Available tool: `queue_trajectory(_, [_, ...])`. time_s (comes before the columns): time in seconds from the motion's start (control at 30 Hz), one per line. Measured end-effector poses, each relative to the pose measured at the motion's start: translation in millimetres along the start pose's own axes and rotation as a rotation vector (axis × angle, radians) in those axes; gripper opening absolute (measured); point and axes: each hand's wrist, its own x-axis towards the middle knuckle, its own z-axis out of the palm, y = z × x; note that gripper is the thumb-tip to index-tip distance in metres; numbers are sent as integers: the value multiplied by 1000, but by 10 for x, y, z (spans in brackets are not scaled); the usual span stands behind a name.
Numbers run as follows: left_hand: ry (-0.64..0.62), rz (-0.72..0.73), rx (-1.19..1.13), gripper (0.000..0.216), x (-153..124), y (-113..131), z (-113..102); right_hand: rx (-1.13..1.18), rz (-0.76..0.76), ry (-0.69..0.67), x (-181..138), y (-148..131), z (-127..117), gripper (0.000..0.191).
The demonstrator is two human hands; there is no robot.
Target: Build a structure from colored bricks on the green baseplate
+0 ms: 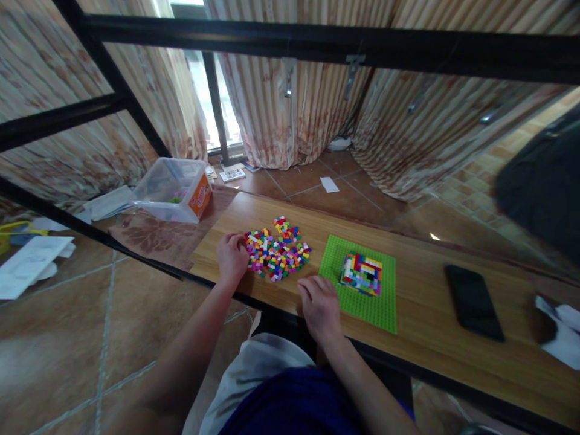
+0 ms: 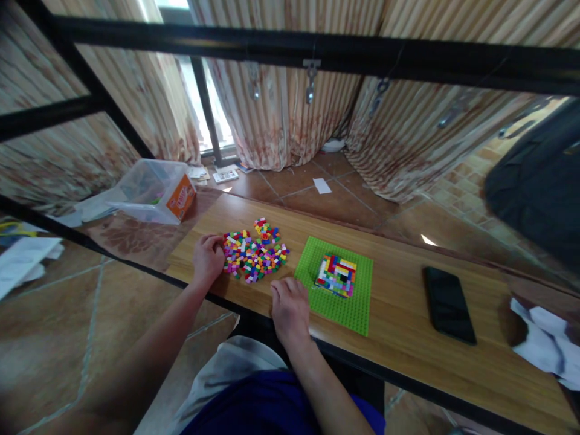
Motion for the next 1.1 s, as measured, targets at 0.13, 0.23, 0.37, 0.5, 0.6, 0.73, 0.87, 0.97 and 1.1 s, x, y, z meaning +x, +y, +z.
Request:
queue_trajectory(0.13, [-14, 9, 6, 26, 5, -6, -2, 35, 66, 83, -123, 162, -296, 23])
queue_trajectory(0.23, [-17, 8, 9, 26, 6, -6, -2, 1, 111, 180, -212, 376, -535, 22])
queue_trajectory(0.37, [-12, 10, 13, 28, 6, -2, -4, -115, 176, 285, -231, 672, -759, 27])
queue_trajectory(0.5, [-8, 24, -1, 28, 5, 9, -17, -190, 157, 245, -162, 841, -824, 30])
queue_trajectory(0.6, [-12, 24, -4, 28, 5, 16, -25, -185, 146, 224, -125, 880, -796, 29])
queue_trajectory(0.73, [-17, 17, 11, 28, 6, 15, -23, -150, 162, 222, -109, 891, -755, 29])
queue_trajectory(0.87, [-13, 8, 15, 27, 5, 9, -12, -91, 204, 212, -84, 898, -749, 29])
queue_trajectory(0.97, [-11, 10, 7, 27, 4, 4, -7, -51, 234, 239, -59, 898, -746, 28])
queue_trajectory(1.1, [-17, 10, 13, 29, 6, -5, -4, -23, 249, 251, -44, 894, -742, 28])
